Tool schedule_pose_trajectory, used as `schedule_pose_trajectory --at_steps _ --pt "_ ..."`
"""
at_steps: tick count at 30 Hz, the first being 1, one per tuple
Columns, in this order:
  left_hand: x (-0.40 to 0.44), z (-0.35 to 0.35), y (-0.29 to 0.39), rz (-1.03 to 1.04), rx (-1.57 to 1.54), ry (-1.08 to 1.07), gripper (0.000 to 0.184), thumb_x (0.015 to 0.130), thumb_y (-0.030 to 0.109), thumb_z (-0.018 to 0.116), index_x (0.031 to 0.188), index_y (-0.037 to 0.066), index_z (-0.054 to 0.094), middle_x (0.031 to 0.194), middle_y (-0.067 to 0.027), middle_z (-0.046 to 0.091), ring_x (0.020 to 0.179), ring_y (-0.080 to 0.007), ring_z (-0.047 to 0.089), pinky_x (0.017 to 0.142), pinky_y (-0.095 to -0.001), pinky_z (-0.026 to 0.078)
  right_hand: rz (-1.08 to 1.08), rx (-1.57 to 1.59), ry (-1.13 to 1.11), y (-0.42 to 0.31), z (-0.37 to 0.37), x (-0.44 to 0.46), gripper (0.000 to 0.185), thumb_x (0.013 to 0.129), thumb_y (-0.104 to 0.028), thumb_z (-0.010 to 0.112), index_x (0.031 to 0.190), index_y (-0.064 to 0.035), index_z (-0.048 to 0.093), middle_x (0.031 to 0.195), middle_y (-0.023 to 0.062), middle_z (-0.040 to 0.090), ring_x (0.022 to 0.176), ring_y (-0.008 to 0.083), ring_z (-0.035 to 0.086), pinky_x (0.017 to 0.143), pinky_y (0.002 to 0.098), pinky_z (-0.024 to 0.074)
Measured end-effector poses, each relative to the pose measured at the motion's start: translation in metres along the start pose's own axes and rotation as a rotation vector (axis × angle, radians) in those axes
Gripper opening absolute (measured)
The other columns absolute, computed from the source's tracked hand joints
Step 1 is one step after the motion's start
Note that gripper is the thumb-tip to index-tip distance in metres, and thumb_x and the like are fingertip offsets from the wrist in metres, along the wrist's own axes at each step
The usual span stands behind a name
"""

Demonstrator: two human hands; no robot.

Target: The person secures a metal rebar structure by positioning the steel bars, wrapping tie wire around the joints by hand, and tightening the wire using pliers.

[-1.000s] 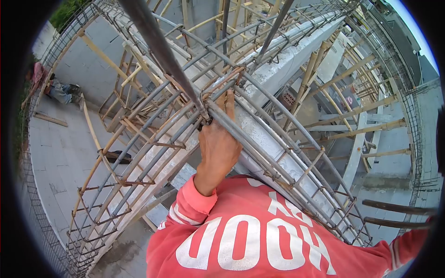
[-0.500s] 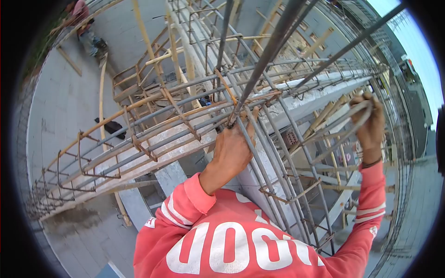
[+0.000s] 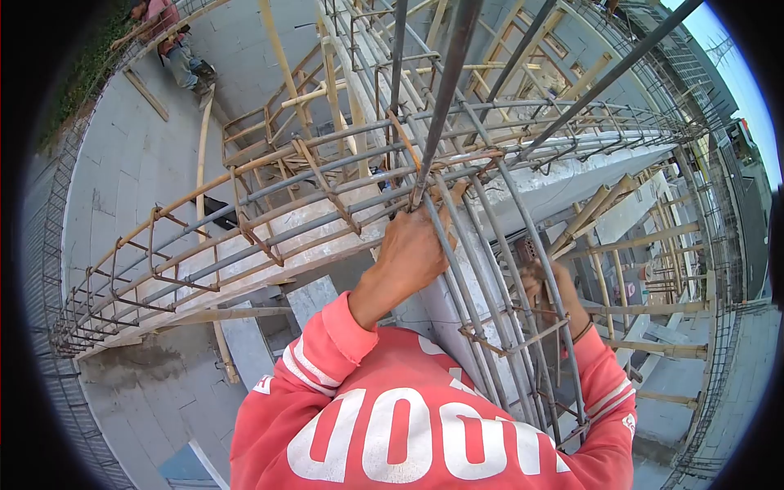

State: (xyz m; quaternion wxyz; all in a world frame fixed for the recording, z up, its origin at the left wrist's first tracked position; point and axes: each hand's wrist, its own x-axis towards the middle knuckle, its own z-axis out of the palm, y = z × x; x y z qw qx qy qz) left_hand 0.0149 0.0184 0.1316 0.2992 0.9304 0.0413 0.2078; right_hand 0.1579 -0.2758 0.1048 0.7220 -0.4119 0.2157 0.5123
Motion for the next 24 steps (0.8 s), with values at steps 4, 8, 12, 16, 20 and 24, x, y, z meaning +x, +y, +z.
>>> schedule_pose_trajectory --at_steps 4,8,12,16,20,24 --pt "-0.001 0.001 0.0 0.038 -0.018 0.045 0.081 0.081 0.005 0.063 0.156 0.005 0.036 0.13 -0.029 0.059 0.09 -0.0458 0.068 0.072 -0.051 0.058 -0.119 -0.379 0.072 0.036 -0.004 0.0 0.034 0.099 -0.033 0.064 0.102 0.0008 0.06 0.089 0.0061 0.061 0.077 0.015 0.062 0.07 0.0334 0.0558" --pt "0.0 -0.003 0.001 -0.008 -0.026 -0.012 0.082 0.08 0.002 0.062 0.157 0.002 0.036 0.112 -0.0299 0.068 0.083 -0.0455 0.069 0.073 -0.0521 0.057 0.049 -0.995 -0.095 0.037 -0.051 -0.017 0.035 0.098 -0.024 0.064 0.121 0.0014 0.06 0.097 0.007 0.067 0.083 0.0157 0.066 0.071 0.0325 0.054" --pt "-0.001 0.008 -0.004 0.093 0.043 0.166 0.08 0.079 0.002 0.063 0.155 0.001 0.039 0.105 -0.0269 0.07 0.078 -0.0437 0.07 0.07 -0.0518 0.057 0.035 -1.107 -0.052 0.022 -0.066 -0.024 0.034 0.095 -0.016 0.065 0.124 -0.0012 0.057 0.088 0.0043 0.064 0.077 0.0138 0.064 0.066 0.0303 0.0519" --pt "-0.001 0.005 -0.004 0.039 0.028 0.078 0.078 0.078 0.001 0.063 0.153 0.0 0.042 0.103 -0.0248 0.07 0.073 -0.0414 0.069 0.067 -0.0503 0.057 -0.084 -1.187 0.018 0.001 -0.054 -0.031 0.037 0.092 -0.01 0.065 0.126 -0.0031 0.054 0.081 0.0023 0.063 0.074 0.0123 0.062 0.062 0.0286 0.0503" --pt "-0.002 0.007 -0.004 0.07 0.042 0.128 0.08 0.077 0.001 0.064 0.153 0.001 0.041 0.101 -0.0242 0.07 0.071 -0.0397 0.069 0.063 -0.0486 0.057 -0.677 -1.791 0.251 -0.021 -0.002 -0.048 0.034 0.083 -0.002 0.07 0.11 -0.002 0.049 0.083 0.0107 0.059 0.073 0.0208 0.061 0.064 0.0361 0.0491" --pt "0.0 0.008 -0.008 0.169 0.072 0.164 0.081 0.077 0.002 0.065 0.154 0.002 0.04 0.101 -0.0242 0.069 0.07 -0.0395 0.069 0.06 -0.0478 0.056 -0.958 -2.034 0.27 -0.027 0.064 -0.061 0.036 0.072 0.008 0.059 0.105 0.0016 0.046 0.093 0.0224 0.053 0.086 0.0454 0.055 0.074 0.0504 0.045"
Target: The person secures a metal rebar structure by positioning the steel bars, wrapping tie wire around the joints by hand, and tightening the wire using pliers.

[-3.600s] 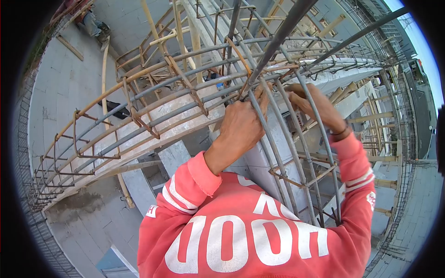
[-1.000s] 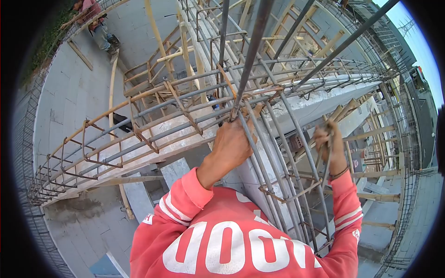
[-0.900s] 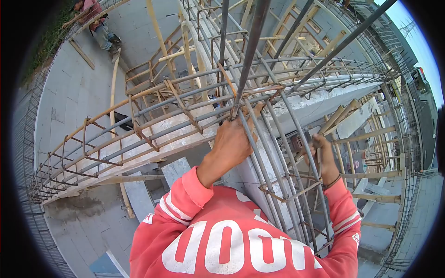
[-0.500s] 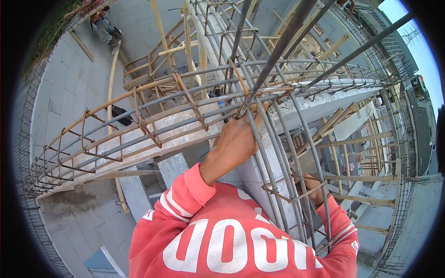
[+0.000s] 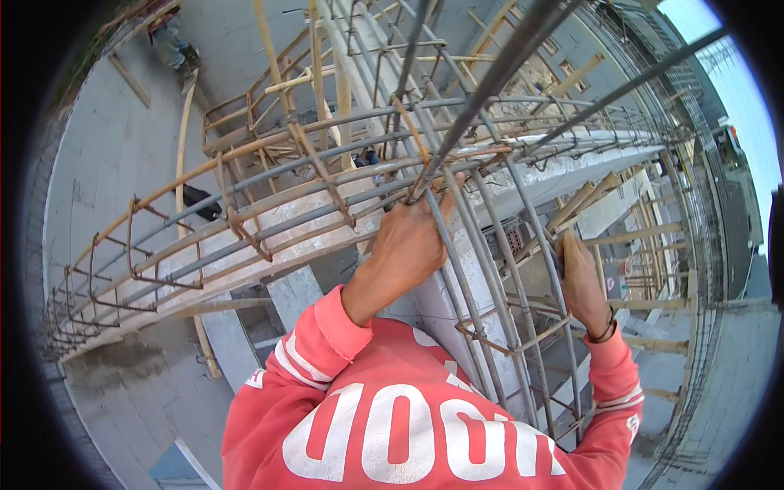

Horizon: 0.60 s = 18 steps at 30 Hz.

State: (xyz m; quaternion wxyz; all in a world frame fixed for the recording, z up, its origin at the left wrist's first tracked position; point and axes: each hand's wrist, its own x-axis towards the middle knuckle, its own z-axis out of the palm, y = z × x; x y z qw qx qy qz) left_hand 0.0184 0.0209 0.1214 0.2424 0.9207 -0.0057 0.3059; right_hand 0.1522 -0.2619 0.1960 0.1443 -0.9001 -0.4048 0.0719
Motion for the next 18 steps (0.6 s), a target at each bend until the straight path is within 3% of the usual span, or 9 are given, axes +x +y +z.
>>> schedule_pose_trajectory --at_steps 3,5,11,14,18 --pt "0.002 -0.008 0.006 -0.109 -0.024 -0.148 0.079 0.08 0.004 0.064 0.155 0.002 0.039 0.104 -0.025 0.069 0.07 -0.0409 0.068 0.061 -0.0484 0.056 -0.129 -0.214 0.133 -0.021 -0.002 0.017 0.028 0.074 0.01 0.054 0.1 0.0015 0.046 0.096 0.022 0.05 0.09 0.0445 0.053 0.079 0.0497 0.0443" --pt "0.006 -0.014 0.009 -0.198 -0.112 -0.198 0.079 0.081 0.003 0.062 0.156 0.007 0.039 0.14 -0.0279 0.054 0.095 -0.0473 0.067 0.078 -0.0529 0.057 -0.147 -0.471 0.187 -0.029 0.006 0.027 0.014 0.083 0.003 0.05 0.097 -0.001 0.048 0.097 0.0184 0.051 0.096 0.0369 0.055 0.084 0.0453 0.0437" --pt "0.006 -0.013 0.01 -0.184 -0.099 -0.158 0.074 0.082 0.004 0.062 0.153 0.008 0.044 0.137 -0.0277 0.056 0.087 -0.0459 0.068 0.071 -0.0509 0.058 -0.177 -0.705 0.238 -0.046 0.02 0.038 0.008 0.087 -0.005 0.053 0.096 -0.0036 0.053 0.096 0.0117 0.051 0.095 0.0272 0.056 0.084 0.0428 0.0425" --pt "0.004 -0.01 0.006 -0.112 -0.038 -0.12 0.074 0.085 0.008 0.063 0.156 0.005 0.04 0.126 -0.0304 0.062 0.074 -0.0446 0.067 0.063 -0.0487 0.057 -0.204 -0.695 0.241 -0.047 0.027 0.039 0.013 0.086 -0.006 0.055 0.098 -0.0022 0.055 0.097 0.0119 0.052 0.096 0.0268 0.056 0.085 0.0444 0.0421" --pt "0.004 -0.009 0.007 -0.09 -0.046 -0.094 0.075 0.084 0.008 0.064 0.155 0.005 0.041 0.131 -0.0309 0.059 0.077 -0.0445 0.068 0.064 -0.0487 0.057 -0.202 -0.671 0.245 -0.051 0.028 0.043 0.019 0.083 -0.007 0.057 0.1 -0.0004 0.055 0.1 0.0128 0.052 0.098 0.027 0.056 0.087 0.0457 0.0421"
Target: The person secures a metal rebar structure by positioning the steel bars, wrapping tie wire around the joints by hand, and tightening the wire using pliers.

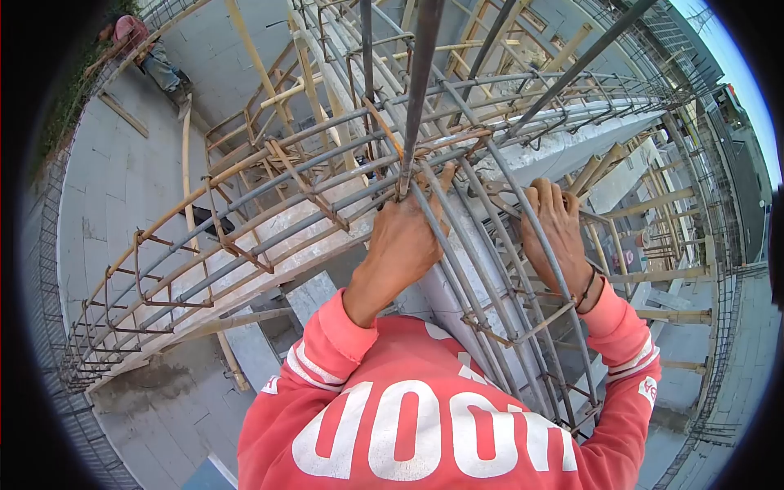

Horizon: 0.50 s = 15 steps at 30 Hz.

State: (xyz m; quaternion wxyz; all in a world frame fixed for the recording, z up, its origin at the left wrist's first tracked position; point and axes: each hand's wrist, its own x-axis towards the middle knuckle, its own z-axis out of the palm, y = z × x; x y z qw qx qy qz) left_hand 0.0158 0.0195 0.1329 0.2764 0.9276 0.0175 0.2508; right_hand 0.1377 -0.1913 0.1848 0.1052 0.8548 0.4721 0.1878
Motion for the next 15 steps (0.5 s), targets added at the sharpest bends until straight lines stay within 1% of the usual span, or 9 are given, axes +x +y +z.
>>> schedule_pose_trajectory --at_steps 2,3,5,9,11,15 --pt "0.001 -0.003 0.003 -0.051 -0.007 -0.045 0.075 0.083 0.008 0.064 0.155 0.005 0.042 0.133 -0.0306 0.058 0.08 -0.0443 0.068 0.065 -0.0489 0.057 -0.024 0.047 0.01 0.001 -0.004 0.004 0.021 0.082 -0.007 0.058 0.102 0.0004 0.056 0.103 0.0137 0.053 0.099 0.028 0.056 0.088 0.0465 0.0422" --pt "0.001 -0.002 0.002 -0.051 -0.007 -0.045 0.075 0.083 0.008 0.064 0.155 0.005 0.042 0.133 -0.0306 0.058 0.08 -0.0443 0.068 0.065 -0.0489 0.057 -0.025 0.048 0.01 0.002 -0.002 0.006 0.021 0.082 -0.007 0.058 0.102 0.0004 0.056 0.103 0.0137 0.053 0.099 0.028 0.056 0.088 0.0465 0.0422" --pt "0.0 0.0 0.001 -0.015 0.002 -0.001 0.074 0.083 0.007 0.064 0.154 0.004 0.042 0.132 -0.0301 0.059 0.078 -0.0441 0.068 0.065 -0.0487 0.057 -0.087 0.025 0.112 0.003 0.001 0.009 0.022 0.081 -0.007 0.058 0.102 0.0006 0.056 0.103 0.0137 0.052 0.1 0.0284 0.056 0.088 0.0461 0.0423" --pt "0.0 -0.001 0.001 -0.022 0.004 -0.006 0.073 0.084 0.007 0.064 0.154 0.005 0.043 0.13 -0.0304 0.06 0.077 -0.0439 0.068 0.065 -0.0487 0.057 -0.085 0.032 0.124 0.003 0.0 0.011 0.02 0.083 -0.008 0.058 0.101 0.0003 0.055 0.103 0.0135 0.053 0.098 0.0283 0.056 0.085 0.0443 0.0434" --pt "0.0 -0.001 0.001 -0.06 -0.012 -0.06 0.075 0.081 0.005 0.063 0.153 0.006 0.043 0.137 -0.0272 0.056 0.084 -0.0438 0.07 0.067 -0.0481 0.059 -0.051 0.029 0.002 0.003 -0.004 0.012 0.018 0.084 -0.009 0.058 0.1 -0.0004 0.055 0.102 0.0131 0.054 0.096 0.0275 0.056 0.08 0.0414 0.0441" --pt "0.0 0.002 -0.001 -0.035 -0.009 -0.026 0.076 0.08 0.005 0.064 0.154 0.007 0.042 0.137 -0.027 0.057 0.085 -0.0436 0.07 0.067 -0.0486 0.059 -0.041 0.034 -0.045 0.004 -0.005 0.012 0.016 0.086 -0.011 0.057 0.099 -0.001 0.055 0.101 0.0129 0.054 0.095 0.027 0.056 0.076 0.0393 0.044"
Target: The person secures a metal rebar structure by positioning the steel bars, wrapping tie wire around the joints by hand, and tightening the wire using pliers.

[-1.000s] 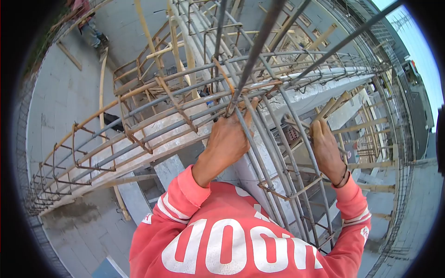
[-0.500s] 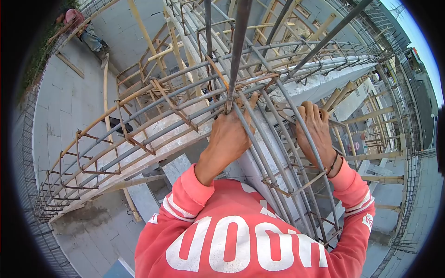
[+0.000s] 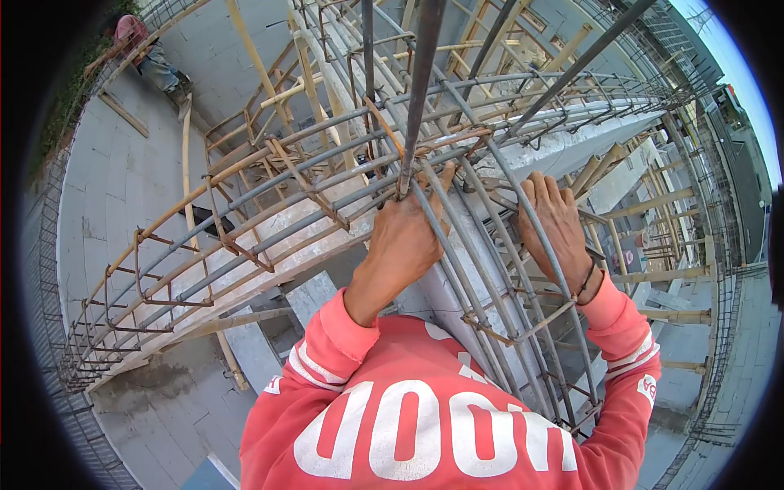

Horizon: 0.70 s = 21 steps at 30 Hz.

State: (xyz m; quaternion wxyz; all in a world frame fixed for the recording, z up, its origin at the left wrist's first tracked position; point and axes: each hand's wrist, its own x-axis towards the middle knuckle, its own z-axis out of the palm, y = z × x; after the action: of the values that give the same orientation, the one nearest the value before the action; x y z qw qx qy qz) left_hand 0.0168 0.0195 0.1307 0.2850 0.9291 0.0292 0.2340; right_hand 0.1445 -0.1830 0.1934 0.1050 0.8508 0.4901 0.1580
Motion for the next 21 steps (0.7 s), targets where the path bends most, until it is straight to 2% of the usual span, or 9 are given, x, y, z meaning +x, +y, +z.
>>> schedule_pose_trajectory --at_steps 2,6,8,11,21 --pt "0.001 -0.003 0.003 -0.024 0.005 -0.002 0.071 0.084 0.007 0.063 0.153 0.006 0.045 0.126 -0.0286 0.062 0.076 -0.0452 0.068 0.066 -0.0494 0.058 -0.03 -0.021 0.09 0.002 0.007 0.001 0.015 0.087 -0.011 0.056 0.098 -0.0011 0.055 0.1 0.013 0.054 0.094 0.0269 0.056 0.076 0.0388 0.0438" --pt "0.0 -0.002 0.002 -0.001 -0.032 0.036 0.072 0.084 0.007 0.063 0.153 0.007 0.044 0.127 -0.0295 0.061 0.075 -0.0457 0.068 0.065 -0.0493 0.058 -0.011 -0.013 0.038 0.001 0.01 0.001 0.014 0.087 -0.01 0.056 0.098 -0.0013 0.054 0.101 0.013 0.054 0.095 0.0271 0.056 0.077 0.0392 0.0443" --pt "0.0 -0.005 0.004 -0.041 0.019 -0.044 0.077 0.081 0.005 0.062 0.154 0.008 0.041 0.136 -0.0267 0.057 0.08 -0.0436 0.069 0.065 -0.048 0.058 -0.026 0.021 0.121 0.002 0.015 0.0 0.014 0.087 -0.009 0.056 0.098 -0.0015 0.053 0.101 0.0129 0.054 0.096 0.0274 0.057 0.079 0.0398 0.0449" --pt "0.001 -0.006 0.005 -0.051 0.015 -0.056 0.077 0.081 0.005 0.062 0.155 0.008 0.041 0.135 -0.0265 0.057 0.078 -0.0439 0.069 0.065 -0.0482 0.058 -0.013 0.043 0.165 0.001 0.024 0.0 0.014 0.087 -0.009 0.056 0.097 -0.002 0.052 0.1 0.0131 0.053 0.096 0.028 0.057 0.081 0.0407 0.0451" --pt "0.002 -0.008 0.006 -0.099 -0.04 -0.076 0.071 0.082 0.004 0.06 0.152 0.007 0.044 0.136 -0.0246 0.058 0.083 -0.0466 0.068 0.071 -0.0516 0.058 0.092 0.043 0.111 -0.011 0.024 -0.006 0.015 0.083 -0.002 0.054 0.098 -0.0016 0.052 0.098 0.0142 0.051 0.094 0.0301 0.056 0.079 0.0434 0.0432"
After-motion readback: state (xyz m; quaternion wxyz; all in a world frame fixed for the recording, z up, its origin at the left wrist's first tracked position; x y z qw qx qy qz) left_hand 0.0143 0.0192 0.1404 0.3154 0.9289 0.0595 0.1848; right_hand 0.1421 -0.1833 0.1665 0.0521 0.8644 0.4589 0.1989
